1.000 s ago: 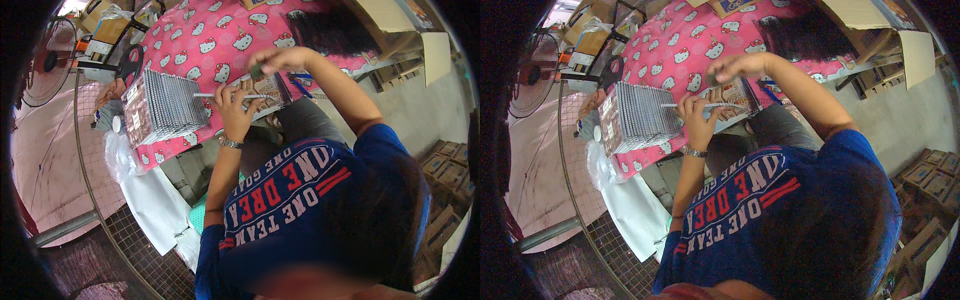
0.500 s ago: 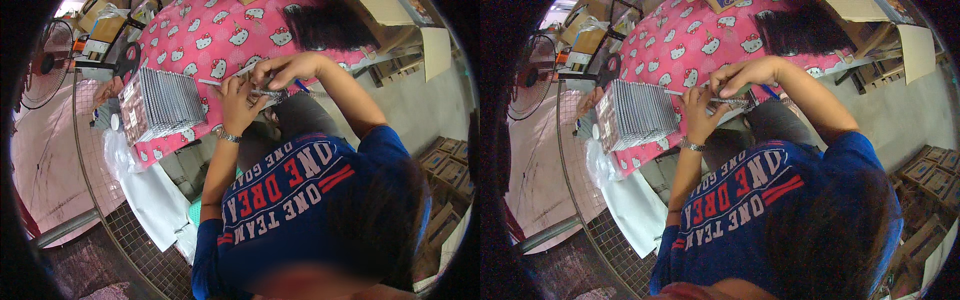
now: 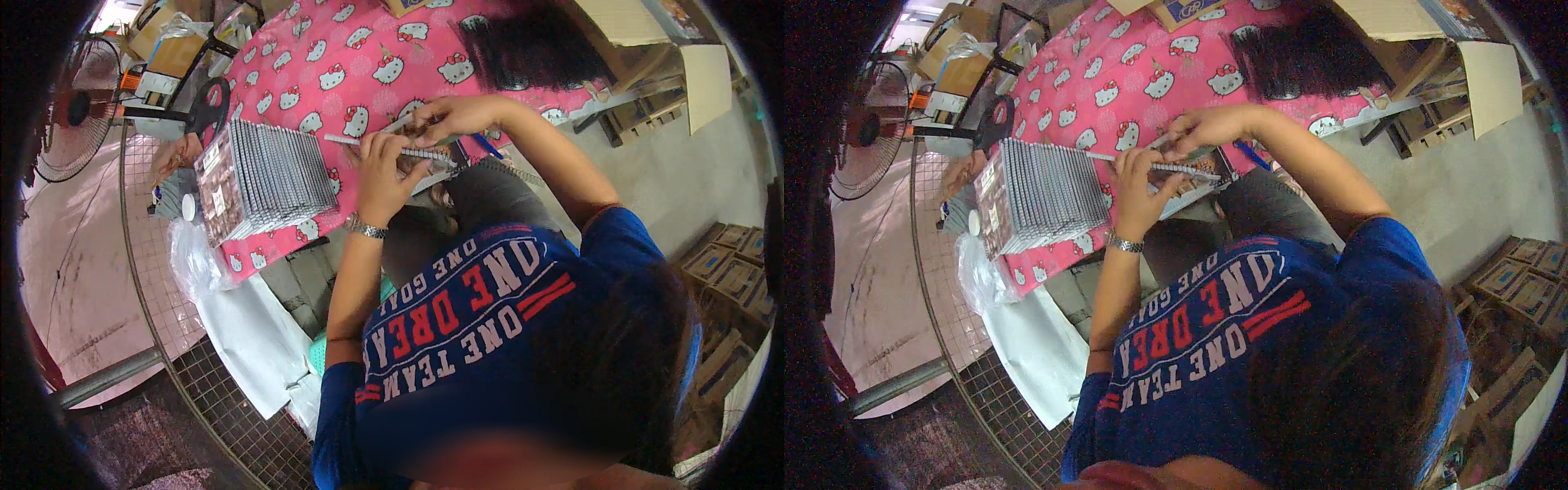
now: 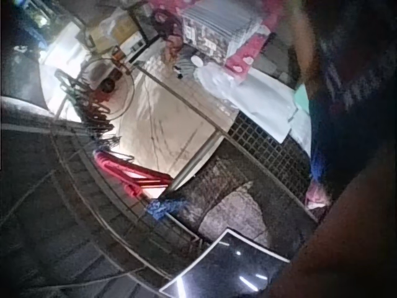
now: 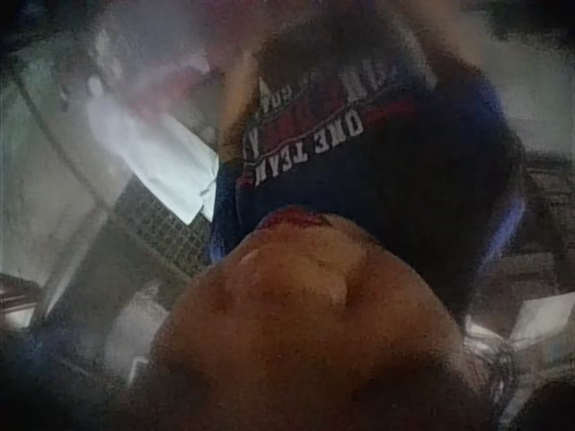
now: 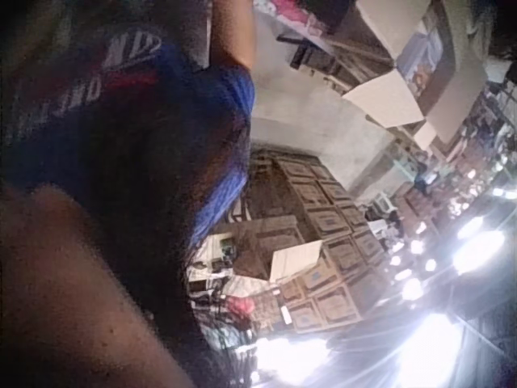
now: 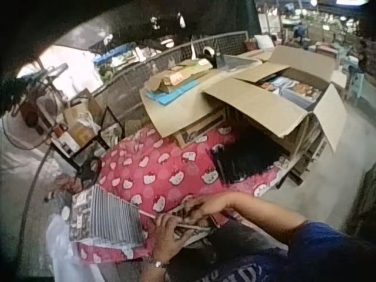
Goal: The person threads a spiral wire through the pre-punched holes of a notebook and then uses a blue hand tool to crimp the ends of the wire. They process multiple notebooks, picking each one from a stack and placing it on another stack after finishing.
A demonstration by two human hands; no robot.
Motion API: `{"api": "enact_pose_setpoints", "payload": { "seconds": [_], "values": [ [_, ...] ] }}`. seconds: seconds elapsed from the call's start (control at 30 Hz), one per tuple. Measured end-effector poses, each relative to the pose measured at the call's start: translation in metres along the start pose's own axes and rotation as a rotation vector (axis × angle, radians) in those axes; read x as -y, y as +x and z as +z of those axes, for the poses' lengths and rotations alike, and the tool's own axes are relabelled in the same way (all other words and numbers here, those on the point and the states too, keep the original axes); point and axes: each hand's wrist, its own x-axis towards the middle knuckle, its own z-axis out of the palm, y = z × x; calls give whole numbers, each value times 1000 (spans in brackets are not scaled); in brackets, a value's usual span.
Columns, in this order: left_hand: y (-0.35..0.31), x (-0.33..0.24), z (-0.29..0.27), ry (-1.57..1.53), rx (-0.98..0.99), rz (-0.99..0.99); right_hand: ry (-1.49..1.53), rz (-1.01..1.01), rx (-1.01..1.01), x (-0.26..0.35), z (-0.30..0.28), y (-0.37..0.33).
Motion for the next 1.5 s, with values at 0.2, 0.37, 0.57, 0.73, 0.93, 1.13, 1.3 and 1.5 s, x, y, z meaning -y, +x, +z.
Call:
{"api": "enact_pose_setpoints", "payload": {
  "seconds": [0.2,0.37,0.57,0.73,0.93,1.13,1.3,1.5],
  "values": [
    [-2,0,9,-52,-81,-61,268,5,126,8,1,2],
    [-6,-4,13,109,-156,-153,660,-240,189,12,0,7],
    [-5,18,-6,235,-168,-224,377,-81,94,17,-6,25],
    [-6,28,-5,141,-190,-116,333,-108,80,27,2,32],
    [-8,26,-6,134,-138,-177,-204,-30,37,21,3,36],
    [-6,32,-6,111,-172,-114,25,-4,103,10,10,37],
    [-7,26,-8,63,-181,-185,653,220,-85,-35,45,1],
    [-12,25,-4,71,-216,-140,507,-90,-14,5,18,7]
  ]
}}
